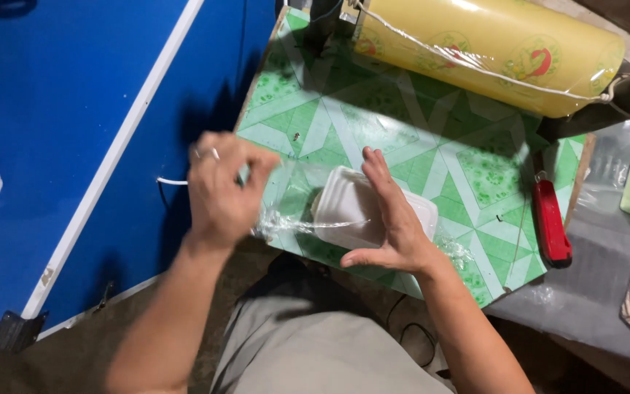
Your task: The person places white mushrooms into a styrofoam tray, pulls plastic wrap from a dispenser over the tray, and cuts the film to seal the package.
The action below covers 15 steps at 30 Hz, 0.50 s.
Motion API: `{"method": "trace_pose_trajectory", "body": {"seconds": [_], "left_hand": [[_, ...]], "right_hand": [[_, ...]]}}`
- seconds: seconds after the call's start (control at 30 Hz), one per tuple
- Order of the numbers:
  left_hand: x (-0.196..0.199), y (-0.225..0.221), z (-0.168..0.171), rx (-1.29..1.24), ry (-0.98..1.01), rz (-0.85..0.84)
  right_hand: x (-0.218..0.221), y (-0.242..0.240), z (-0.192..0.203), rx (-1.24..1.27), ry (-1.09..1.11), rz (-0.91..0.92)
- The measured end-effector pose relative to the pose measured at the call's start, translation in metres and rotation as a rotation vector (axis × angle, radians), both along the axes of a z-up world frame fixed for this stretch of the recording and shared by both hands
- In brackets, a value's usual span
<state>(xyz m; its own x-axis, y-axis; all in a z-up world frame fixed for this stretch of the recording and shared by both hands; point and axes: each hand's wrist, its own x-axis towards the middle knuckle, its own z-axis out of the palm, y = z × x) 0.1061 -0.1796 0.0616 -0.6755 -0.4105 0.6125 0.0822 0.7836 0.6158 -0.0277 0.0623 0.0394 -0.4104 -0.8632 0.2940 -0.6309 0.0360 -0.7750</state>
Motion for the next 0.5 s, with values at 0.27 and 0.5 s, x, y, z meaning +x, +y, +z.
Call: {"method": "trace_pose_trajectory", "body": {"seconds": [0.27,0.5], "left_hand": [[0.004,0.036,0.019,-0.388,0.071,-0.020],[0.019,0.055,-0.011,-0.283,-0.400,-0.281]], "right_hand": [[0.001,-0.005,0.002,0.179,0.255,0.047],[-0.005,-0.004,-0.003,-0.012,0.021,0.018]]}}
